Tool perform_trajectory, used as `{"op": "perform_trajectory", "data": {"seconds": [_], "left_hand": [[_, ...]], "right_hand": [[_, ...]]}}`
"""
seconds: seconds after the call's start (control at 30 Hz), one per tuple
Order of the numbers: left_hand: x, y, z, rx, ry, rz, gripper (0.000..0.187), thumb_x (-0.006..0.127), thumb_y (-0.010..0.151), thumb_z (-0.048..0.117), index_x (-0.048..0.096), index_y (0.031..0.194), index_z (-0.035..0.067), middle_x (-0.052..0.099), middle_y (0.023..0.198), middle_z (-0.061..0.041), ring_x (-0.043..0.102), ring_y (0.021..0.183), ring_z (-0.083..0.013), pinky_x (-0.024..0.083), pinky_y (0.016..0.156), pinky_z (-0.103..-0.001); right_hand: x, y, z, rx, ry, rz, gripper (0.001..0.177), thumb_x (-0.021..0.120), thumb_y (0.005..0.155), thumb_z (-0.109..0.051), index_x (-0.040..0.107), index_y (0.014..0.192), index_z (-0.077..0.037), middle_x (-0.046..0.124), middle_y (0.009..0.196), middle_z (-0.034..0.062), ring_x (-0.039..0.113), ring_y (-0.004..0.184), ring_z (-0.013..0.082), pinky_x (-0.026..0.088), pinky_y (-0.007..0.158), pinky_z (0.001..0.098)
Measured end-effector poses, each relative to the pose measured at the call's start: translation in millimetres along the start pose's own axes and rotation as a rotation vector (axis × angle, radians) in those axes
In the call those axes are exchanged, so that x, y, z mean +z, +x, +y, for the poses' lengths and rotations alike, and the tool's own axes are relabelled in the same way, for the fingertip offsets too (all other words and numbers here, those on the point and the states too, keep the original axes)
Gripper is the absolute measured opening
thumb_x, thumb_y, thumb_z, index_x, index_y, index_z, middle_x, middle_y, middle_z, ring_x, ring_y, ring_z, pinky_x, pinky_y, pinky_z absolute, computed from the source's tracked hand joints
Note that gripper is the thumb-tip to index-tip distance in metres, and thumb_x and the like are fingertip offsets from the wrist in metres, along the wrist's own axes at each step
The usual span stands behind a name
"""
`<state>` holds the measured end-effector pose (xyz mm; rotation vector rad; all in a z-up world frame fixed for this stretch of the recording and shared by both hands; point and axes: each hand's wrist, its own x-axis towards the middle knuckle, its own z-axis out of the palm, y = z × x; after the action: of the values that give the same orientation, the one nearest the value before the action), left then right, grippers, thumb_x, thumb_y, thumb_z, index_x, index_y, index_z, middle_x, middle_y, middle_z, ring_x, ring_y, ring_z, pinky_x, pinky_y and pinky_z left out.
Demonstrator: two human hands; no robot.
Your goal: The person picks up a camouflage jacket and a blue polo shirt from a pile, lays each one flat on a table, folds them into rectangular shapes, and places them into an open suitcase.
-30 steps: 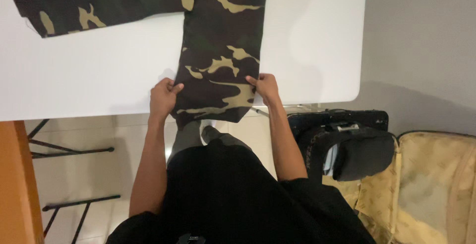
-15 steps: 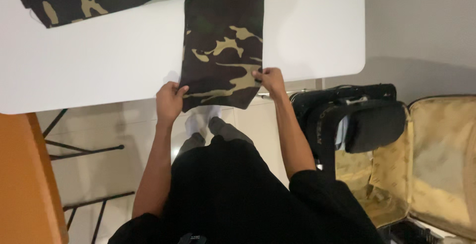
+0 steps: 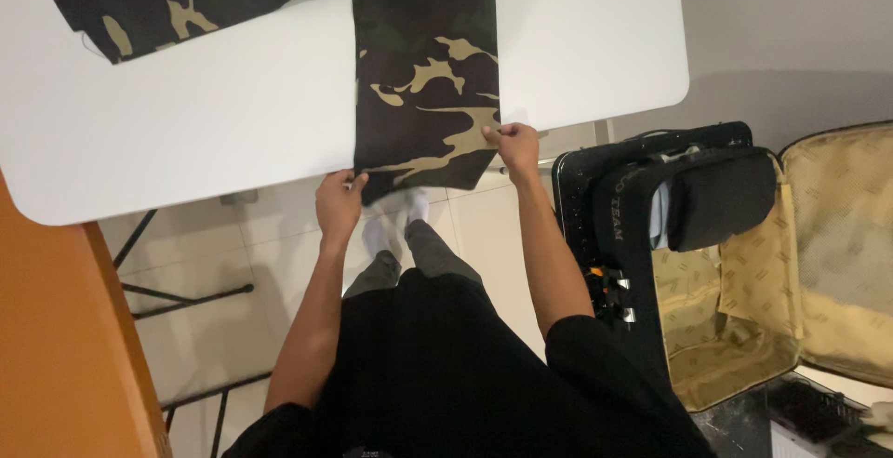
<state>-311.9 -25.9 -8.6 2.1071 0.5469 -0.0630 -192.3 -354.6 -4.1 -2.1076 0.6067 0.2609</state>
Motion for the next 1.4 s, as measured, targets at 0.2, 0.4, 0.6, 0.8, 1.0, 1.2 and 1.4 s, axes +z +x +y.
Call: {"op": "perform_trajectory", "data": {"seconds": [0.2,0.4,0.6,0.8,1.0,1.2,1.4], "left_hand": [[-15.9,-6.5,17.4,-0.033,0.136,-0.034,0.032,0.071,0.095,0.034,0.076,0.101,0.003,0.074,0.1,-0.016,0.068,0.094,-0.0377,0.052,0.081,-0.047],[-23.1,16.3,44.0,0.192,0.195,0.084,0.029,0.075,0.095,0.033,0.073,0.096,0.004,0.07,0.092,-0.012,0.061,0.097,-0.0339,0.051,0.082,-0.046],[9.7,82.3,61.1,0.27,0.082,0.157,0.036,0.076,0.095,0.036,0.073,0.109,0.003,0.063,0.095,-0.014,0.057,0.096,-0.0344,0.049,0.081,-0.046],[41.9,158.6,81.0,0.152,0.0,0.217,0.043,0.084,0.089,0.043,0.076,0.105,0.004,0.062,0.101,-0.014,0.055,0.103,-0.0336,0.047,0.087,-0.046],[38.0,197.4,105.5,-0.119,0.028,0.191,0.03,0.086,0.078,0.037,0.081,0.09,0.01,0.065,0.107,-0.004,0.047,0.117,-0.033,0.029,0.095,-0.056],[24.9,201.0,100.4,-0.133,0.014,0.18,0.023,0.082,0.086,0.037,0.077,0.088,0.015,0.066,0.1,-0.004,0.05,0.114,-0.0311,0.033,0.1,-0.053],[-51.5,228.7,57.5,-0.006,0.157,0.564,0.025,0.071,0.105,0.024,0.065,0.117,0.003,0.058,0.122,-0.019,0.049,0.12,-0.0386,0.034,0.104,-0.059]], "right_hand": [[3.0,-10.8,-12.7,-0.027,-0.008,0.084,0.03,0.083,0.086,-0.027,0.072,0.088,0.002,0.07,0.078,0.0079,0.063,0.069,0.0162,0.049,0.062,0.031],[3.2,-13.6,-29.8,-0.162,-0.131,0.154,0.037,0.077,0.09,-0.031,0.073,0.108,0.001,0.075,0.085,0.0142,0.071,0.076,0.0217,0.053,0.072,0.0332],[15.3,24.9,-49.7,-0.21,-0.099,0.15,0.04,0.076,0.092,-0.034,0.073,0.114,-0.001,0.076,0.087,0.0126,0.073,0.079,0.0237,0.056,0.073,0.036],[28.3,92.0,-70.4,-0.299,-0.153,0.115,0.04,0.077,0.09,-0.03,0.07,0.117,-0.001,0.075,0.086,0.0134,0.072,0.078,0.0253,0.055,0.073,0.0377],[24.6,165.8,-98.2,-0.293,-0.203,0.044,0.025,0.079,0.089,-0.02,0.074,0.103,0.0,0.076,0.087,0.0107,0.075,0.082,0.0241,0.057,0.078,0.0371],[32.2,149.4,-157.3,-0.416,-0.453,0.189,0.048,0.07,0.088,-0.01,0.06,0.134,-0.002,0.064,0.117,0.0222,0.06,0.113,0.0375,0.047,0.099,0.0479],[81.9,126.9,-208.5,-0.833,-0.494,0.115,0.05,0.071,0.1,-0.028,0.052,0.14,-0.005,0.054,0.143,0.0232,0.05,0.135,0.0402,0.041,0.113,0.0511]]}}
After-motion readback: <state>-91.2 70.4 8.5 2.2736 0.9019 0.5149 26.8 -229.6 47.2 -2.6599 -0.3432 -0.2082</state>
